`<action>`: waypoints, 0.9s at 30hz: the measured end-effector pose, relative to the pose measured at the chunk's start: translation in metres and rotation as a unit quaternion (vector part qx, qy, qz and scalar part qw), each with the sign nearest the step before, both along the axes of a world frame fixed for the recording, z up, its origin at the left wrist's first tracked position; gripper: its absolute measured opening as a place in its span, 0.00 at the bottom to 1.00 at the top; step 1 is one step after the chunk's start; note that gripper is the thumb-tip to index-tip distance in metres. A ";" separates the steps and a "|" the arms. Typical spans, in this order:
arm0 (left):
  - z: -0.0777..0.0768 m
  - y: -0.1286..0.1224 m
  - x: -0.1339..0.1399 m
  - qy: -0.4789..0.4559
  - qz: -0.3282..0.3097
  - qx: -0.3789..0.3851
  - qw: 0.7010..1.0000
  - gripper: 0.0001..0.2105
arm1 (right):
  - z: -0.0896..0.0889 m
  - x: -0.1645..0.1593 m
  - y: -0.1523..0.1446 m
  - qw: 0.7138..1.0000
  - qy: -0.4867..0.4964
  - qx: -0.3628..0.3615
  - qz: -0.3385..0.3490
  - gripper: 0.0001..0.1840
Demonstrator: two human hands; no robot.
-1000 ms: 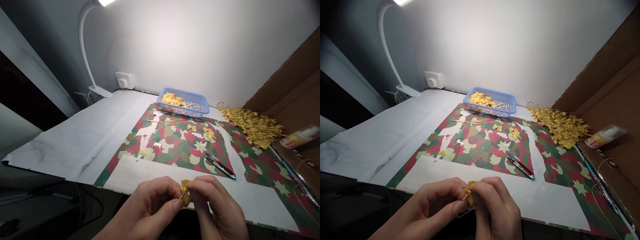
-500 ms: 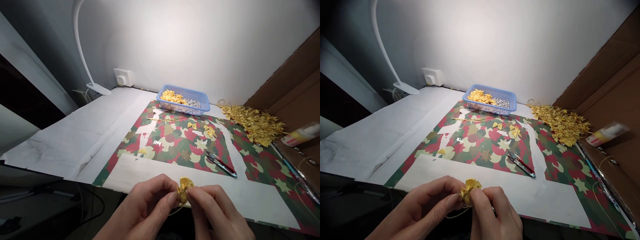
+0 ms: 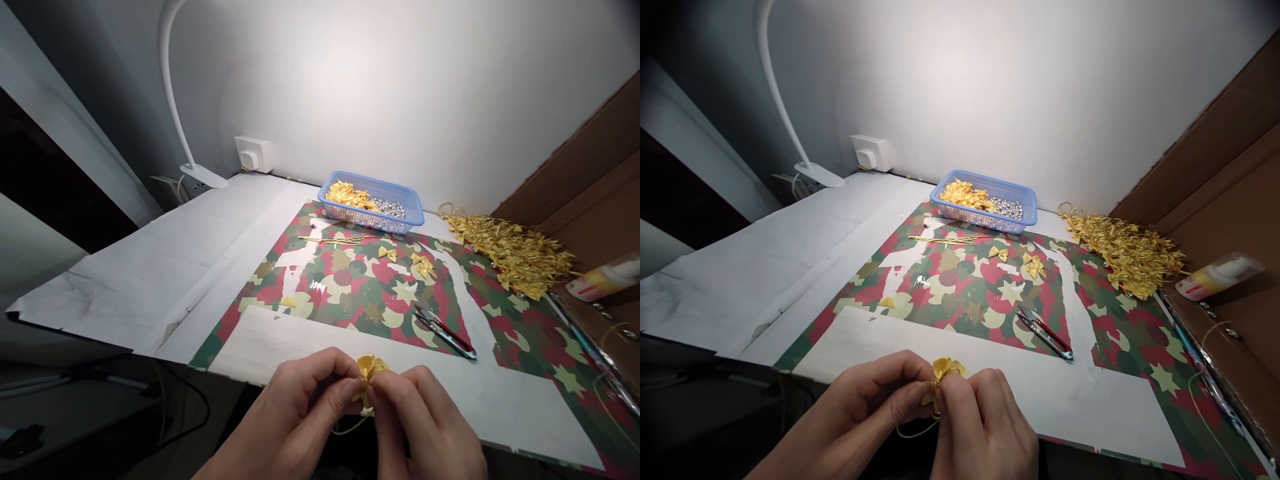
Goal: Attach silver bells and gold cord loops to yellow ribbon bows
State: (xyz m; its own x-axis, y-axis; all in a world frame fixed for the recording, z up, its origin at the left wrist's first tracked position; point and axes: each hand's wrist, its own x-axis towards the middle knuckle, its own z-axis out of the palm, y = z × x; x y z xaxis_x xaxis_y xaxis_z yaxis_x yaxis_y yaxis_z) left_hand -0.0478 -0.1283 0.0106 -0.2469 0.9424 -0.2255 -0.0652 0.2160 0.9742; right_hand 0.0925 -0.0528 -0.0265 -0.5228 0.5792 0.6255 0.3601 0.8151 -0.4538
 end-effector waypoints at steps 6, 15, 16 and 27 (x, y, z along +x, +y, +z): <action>-0.004 -0.005 -0.002 0.077 0.005 0.019 0.997 0.14 | -0.008 -0.003 0.001 0.999 -0.011 0.030 0.004 0.08; -0.004 0.000 -0.007 0.017 -0.014 0.009 1.000 0.12 | -0.009 0.004 0.007 0.996 0.009 -0.053 0.066 0.09; -0.005 0.001 -0.007 0.018 -0.016 0.005 1.000 0.12 | -0.008 0.003 0.006 0.996 0.011 -0.064 0.064 0.08; -0.007 0.006 -0.003 0.034 0.042 0.063 0.997 0.11 | -0.016 -0.026 -0.007 0.956 0.155 -0.245 0.042 0.09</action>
State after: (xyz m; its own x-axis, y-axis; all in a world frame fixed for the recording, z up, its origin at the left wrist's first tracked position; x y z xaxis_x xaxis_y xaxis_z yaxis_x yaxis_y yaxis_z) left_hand -0.0509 -0.1223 0.0034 -0.3362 0.9377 -0.0878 -0.0117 0.0890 0.9960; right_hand 0.0669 -0.0594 -0.0423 -0.4137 0.8067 0.4221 0.0884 0.4970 -0.8632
